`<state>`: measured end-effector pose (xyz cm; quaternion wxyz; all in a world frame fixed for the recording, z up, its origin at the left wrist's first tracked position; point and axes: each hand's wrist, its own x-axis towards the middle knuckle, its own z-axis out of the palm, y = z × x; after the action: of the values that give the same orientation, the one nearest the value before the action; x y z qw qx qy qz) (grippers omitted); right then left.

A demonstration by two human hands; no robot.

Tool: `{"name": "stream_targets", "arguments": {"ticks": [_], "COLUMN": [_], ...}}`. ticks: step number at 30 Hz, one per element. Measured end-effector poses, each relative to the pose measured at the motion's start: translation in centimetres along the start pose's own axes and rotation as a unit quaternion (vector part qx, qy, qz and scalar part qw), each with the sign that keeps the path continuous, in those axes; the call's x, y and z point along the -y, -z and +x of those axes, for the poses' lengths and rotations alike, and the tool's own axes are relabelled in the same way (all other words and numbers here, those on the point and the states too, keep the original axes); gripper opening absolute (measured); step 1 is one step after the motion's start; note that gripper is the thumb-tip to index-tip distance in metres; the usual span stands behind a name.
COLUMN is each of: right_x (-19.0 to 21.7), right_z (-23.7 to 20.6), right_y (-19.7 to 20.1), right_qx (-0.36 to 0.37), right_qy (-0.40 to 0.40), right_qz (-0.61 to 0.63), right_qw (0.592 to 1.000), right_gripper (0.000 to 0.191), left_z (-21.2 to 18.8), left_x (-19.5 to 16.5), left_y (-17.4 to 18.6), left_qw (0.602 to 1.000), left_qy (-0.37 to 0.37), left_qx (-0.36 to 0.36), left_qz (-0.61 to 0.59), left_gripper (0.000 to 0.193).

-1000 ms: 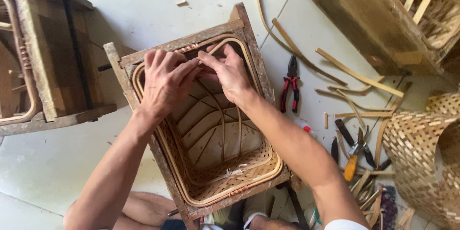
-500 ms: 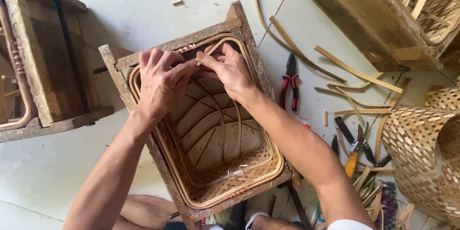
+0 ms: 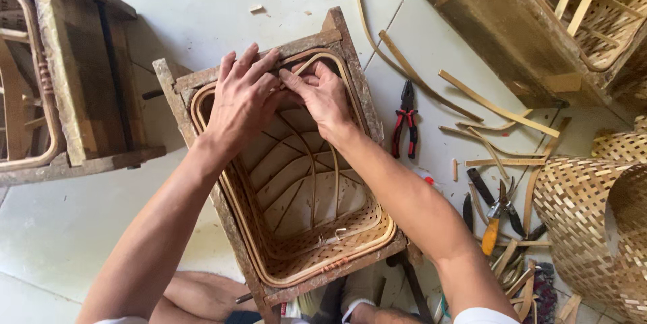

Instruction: The person sits on the floor assembling a woven bamboo basket in a wooden frame. They apply glue to the rim, insert and press curved bamboo ribs into the frame, trim excess rib material with pliers, and tap ribs into place with a hammer.

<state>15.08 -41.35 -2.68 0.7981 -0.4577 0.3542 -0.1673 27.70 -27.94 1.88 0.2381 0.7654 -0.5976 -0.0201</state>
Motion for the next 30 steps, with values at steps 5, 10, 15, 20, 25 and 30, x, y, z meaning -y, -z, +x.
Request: {"name": "stream_targets", "arguments": {"ticks": [5,10,15,20,25,30], "right_x": [1.6,6.7,10.4,9.9,11.9,6.4], "right_z": [-0.2,-3.8,-1.8,2.5,-0.9,-9.1], "right_y": [-0.6,0.0,3.1,5.0,2.2,-1.6], "right_qx": [0.013,0.032,-0.088,-0.028,-0.031,0.253], "right_qy": [-0.009,0.072,0.429,0.017,0.462,-0.013], "right_qz": [-0.031,-0.547,-0.726,-0.667,-0.753,-0.564], "right_qw": [0.999,0.833,0.531,0.744,0.467,0.786], "right_gripper": [0.022,0.022,0.078,0.041,0.087,0.024], "left_z": [-0.1,0.1,0.0,0.4,0.3,-1.7], "left_x": [0.0,0.0,0.8,1.0,0.8,-0.5], "left_y": [-0.4,-0.6,-1.0,-1.7,-1.0,0.3], "left_qw": [1.0,0.999,0.998,0.999,0.997,0.996], "left_qy": [-0.006,0.006,-0.008,-0.007,0.033,0.082], "left_qx": [-0.009,-0.035,-0.031,-0.046,-0.017,-0.03], "left_qz": [-0.004,-0.031,-0.047,-0.025,-0.072,-0.004], "left_gripper": [0.019,0.017,0.014,0.01,0.011,0.012]}}
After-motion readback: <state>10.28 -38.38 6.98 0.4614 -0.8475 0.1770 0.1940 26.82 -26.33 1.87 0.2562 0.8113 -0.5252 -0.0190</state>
